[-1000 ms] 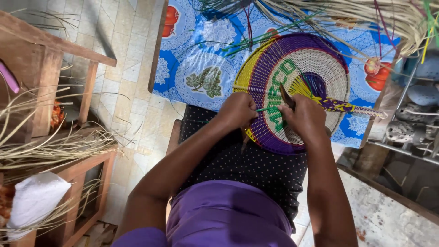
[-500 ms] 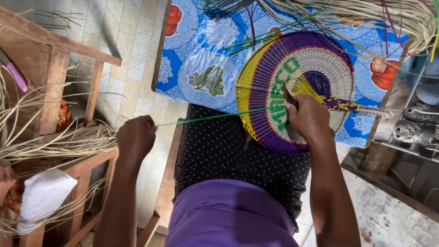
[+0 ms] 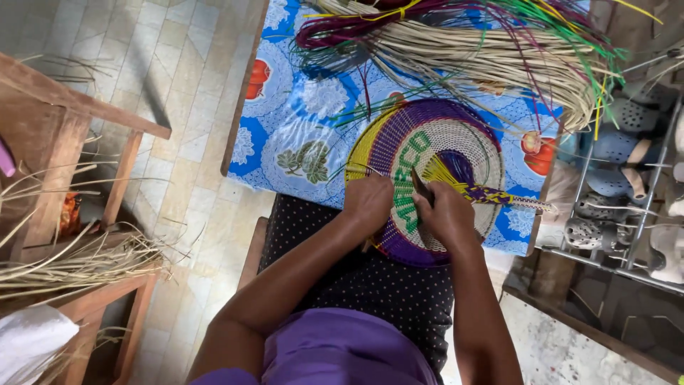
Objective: A person is weaving a colorful circular fan using dyed straw fibers and a small metal tool to thread the material.
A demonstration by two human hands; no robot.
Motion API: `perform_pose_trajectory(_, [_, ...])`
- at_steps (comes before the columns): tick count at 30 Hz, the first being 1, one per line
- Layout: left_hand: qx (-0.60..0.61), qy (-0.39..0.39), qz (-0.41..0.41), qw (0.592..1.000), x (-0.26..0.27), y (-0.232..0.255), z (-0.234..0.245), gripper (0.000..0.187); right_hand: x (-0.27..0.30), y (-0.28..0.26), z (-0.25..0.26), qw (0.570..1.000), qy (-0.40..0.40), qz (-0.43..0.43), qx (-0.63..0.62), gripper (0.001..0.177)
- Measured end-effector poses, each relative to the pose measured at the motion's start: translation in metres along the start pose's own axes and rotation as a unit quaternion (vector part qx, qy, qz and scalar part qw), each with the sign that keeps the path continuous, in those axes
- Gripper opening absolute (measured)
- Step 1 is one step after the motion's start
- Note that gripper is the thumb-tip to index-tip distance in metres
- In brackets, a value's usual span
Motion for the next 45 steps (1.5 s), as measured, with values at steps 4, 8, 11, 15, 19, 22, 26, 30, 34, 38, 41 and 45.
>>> perform_pose_trajectory(4, [0.045,-0.004,-0.015,0.999,0.0,0.004,-0.01,0.021,-0.001,0.004,-0.003,1.0,-0.011,-0.007,-0.011,0.029])
perform_pose_trajectory(8, [0.074,0.021,-0.04,0.996,0.012,0.001,-0.002,0.016,0.0,0.006,-0.005,1.0,-0.001,0.005,-0.003,0.026])
perform_pose_trajectory(11, [0.085,-0.007,0.008,0.996,0.043,-0.023,0.017,0.008,0.001,0.01,-0.006,1.0,-0.001,0.01,0.004,0.026])
perform_pose_trajectory(15, [-0.012,-0.111,0.2,0.973,0.091,-0.091,0.072,0.018,0.002,0.006,-0.001,1.0,-0.002,0.012,-0.017,0.026])
perform_pose_trajectory(19, [-0.086,-0.087,0.233,0.965,0.11,-0.097,0.114,0.015,-0.002,0.002,-0.001,1.0,-0.012,0.0,0.002,0.028])
perform_pose_trajectory(22, [0.027,-0.089,0.238,0.967,0.08,-0.054,0.118,0.025,0.002,-0.009,0.005,1.0,0.002,-0.01,-0.014,0.034])
perform_pose_trajectory(26, [0.05,-0.032,0.109,0.992,0.03,-0.029,0.047,0.025,0.0,0.002,-0.003,0.999,0.009,-0.016,-0.031,0.034])
perform_pose_trajectory(30, [0.026,-0.002,0.035,0.999,0.007,0.005,0.024,0.023,-0.002,0.012,-0.006,0.997,0.024,-0.018,-0.073,0.023])
perform_pose_trajectory(34, [0.087,-0.018,0.013,0.996,-0.001,0.01,0.008,0.024,0.0,0.01,-0.002,0.995,0.03,-0.012,-0.095,0.021])
perform_pose_trajectory(38, [0.096,-0.028,0.025,0.995,0.006,-0.014,-0.014,0.016,0.0,0.011,0.0,0.994,0.026,-0.001,-0.11,0.022])
perform_pose_trajectory(41, [0.09,-0.105,0.089,0.986,0.037,-0.046,0.036,0.015,0.0,0.01,0.003,0.993,0.025,0.002,-0.116,0.023])
perform_pose_trajectory(45, [0.035,-0.151,0.195,0.968,0.075,-0.088,0.1,0.013,-0.001,0.012,0.001,0.993,0.029,0.007,-0.114,0.024])
Point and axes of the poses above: each hand's wrist, its own x-axis away from the middle knuckle, its own z-axis out of the back of the hand, y = z × x, the point moved 1 cm from there along -x, towards the middle knuckle, and after that the axes turned 4 degrees about z, right-handed, at the moved point
